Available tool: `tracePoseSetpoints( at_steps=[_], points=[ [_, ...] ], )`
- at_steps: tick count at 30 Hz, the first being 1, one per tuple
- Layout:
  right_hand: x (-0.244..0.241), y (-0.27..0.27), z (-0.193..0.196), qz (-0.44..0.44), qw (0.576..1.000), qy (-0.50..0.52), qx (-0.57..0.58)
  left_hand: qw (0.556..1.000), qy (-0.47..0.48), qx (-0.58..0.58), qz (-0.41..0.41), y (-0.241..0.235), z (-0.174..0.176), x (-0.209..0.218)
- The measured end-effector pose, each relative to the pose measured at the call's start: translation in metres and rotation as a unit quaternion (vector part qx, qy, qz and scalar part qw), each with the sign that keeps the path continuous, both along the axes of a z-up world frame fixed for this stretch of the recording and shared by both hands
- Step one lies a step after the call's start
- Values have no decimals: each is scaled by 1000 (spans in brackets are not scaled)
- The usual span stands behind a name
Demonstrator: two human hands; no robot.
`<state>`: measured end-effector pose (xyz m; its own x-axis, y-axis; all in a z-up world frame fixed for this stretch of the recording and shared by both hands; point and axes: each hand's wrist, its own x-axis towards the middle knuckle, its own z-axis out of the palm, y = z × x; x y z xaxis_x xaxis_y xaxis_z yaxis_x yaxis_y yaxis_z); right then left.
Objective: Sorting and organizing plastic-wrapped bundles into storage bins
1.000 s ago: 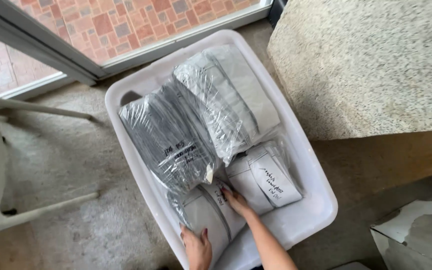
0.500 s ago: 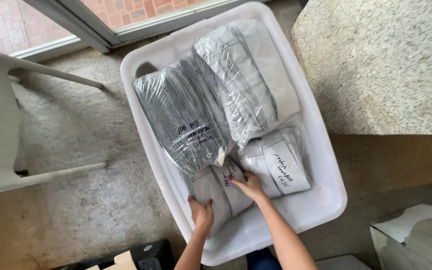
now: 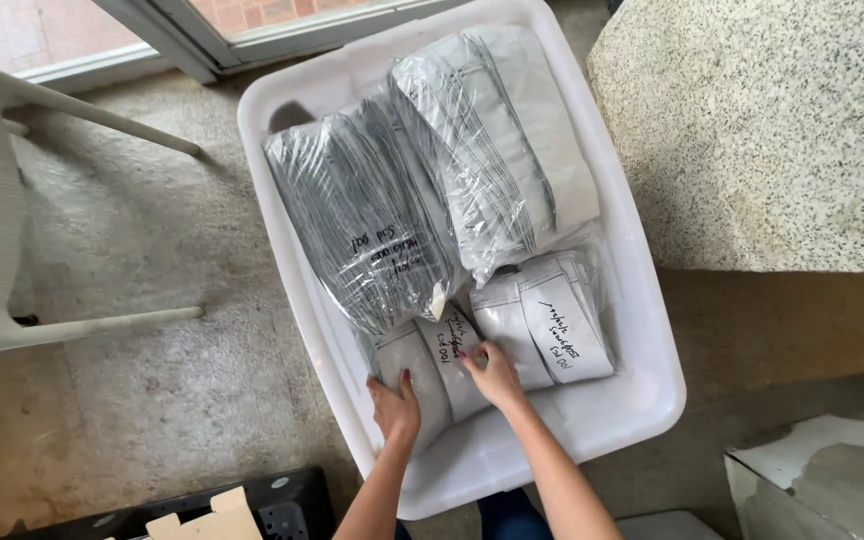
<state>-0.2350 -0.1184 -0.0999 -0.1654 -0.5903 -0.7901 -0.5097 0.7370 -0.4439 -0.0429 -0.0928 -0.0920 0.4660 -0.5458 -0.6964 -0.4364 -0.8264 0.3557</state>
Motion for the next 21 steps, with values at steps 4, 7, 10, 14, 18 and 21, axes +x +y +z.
tracePoseSetpoints(
  at_steps=[4,7,10,14,18,21],
  points=[
    [18,1,-38,-5,995,80,-65,998,50,-31,13,9,22,0],
    [14,-9,-45,40,990,116,-63,997,30,-64,-1,11,54,-16],
    [9,-26,-50,52,996,73,13,999,-6,-31,44,-1,70,-23],
    [11,-25,-79,131,984,114,40,999,-22,-32,33,-4,49,-14],
    [9,-25,-55,102,993,61,30,998,-2,12,62,-27,62,-10],
    [15,-36,-22,-5,997,11,73,1000,-18,3,25,-21,46,-7]
  ],
)
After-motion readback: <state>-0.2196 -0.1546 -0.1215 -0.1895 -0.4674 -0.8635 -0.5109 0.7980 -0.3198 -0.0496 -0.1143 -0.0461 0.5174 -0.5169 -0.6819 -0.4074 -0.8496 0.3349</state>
